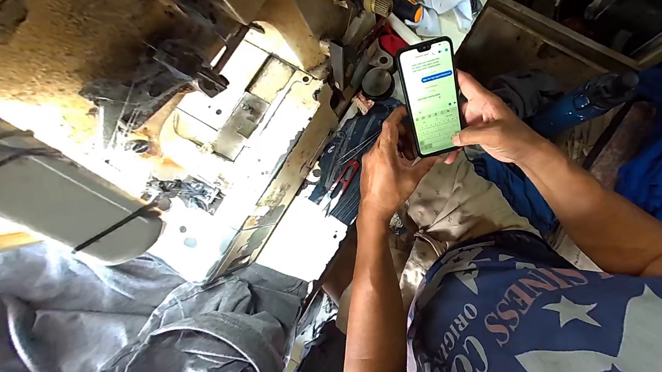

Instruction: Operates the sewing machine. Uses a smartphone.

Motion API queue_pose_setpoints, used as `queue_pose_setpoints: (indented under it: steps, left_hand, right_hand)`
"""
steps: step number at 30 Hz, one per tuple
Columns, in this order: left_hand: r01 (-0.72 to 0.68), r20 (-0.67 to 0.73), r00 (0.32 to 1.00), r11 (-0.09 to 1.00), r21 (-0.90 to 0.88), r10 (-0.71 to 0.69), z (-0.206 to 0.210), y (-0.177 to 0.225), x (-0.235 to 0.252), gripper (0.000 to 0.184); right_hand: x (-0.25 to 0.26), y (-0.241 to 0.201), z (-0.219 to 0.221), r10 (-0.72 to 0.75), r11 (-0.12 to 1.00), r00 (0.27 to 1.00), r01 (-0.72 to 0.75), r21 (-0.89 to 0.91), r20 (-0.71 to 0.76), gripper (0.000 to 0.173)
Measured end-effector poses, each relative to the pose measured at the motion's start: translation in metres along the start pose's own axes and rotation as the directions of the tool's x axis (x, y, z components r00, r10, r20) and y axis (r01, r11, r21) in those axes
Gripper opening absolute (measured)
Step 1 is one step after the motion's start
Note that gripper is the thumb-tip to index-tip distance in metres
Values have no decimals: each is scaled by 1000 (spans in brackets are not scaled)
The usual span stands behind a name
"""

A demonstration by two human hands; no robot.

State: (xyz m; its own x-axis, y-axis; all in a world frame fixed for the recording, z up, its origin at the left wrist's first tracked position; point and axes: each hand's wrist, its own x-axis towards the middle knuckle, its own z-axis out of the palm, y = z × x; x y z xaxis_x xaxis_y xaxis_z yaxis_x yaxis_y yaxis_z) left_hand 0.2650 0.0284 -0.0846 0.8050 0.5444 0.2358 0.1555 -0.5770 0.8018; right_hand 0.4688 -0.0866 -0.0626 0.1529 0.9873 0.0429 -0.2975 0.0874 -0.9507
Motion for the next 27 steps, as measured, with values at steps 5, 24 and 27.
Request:
queue_pose_setpoints:
  steps: [5, 24, 27]
  left_hand:
    - [0, 0, 1000, 1000, 0, 0, 0, -1, 1, 106]
    - [2, 4, 1000, 1000, 31, -2, 1, -2, 3, 102]
    - [10, 1, 1000, 1000, 28, -10, 4, -7, 9, 95]
  right_hand:
    - [0, 1, 1, 0, 1000, 1000, 0, -10, -22, 91]
    - [1, 11, 12, -43, 999, 986, 39, -27, -160, 89]
    - [2, 12, 22, -59, 997, 977, 46, -64, -203, 95]
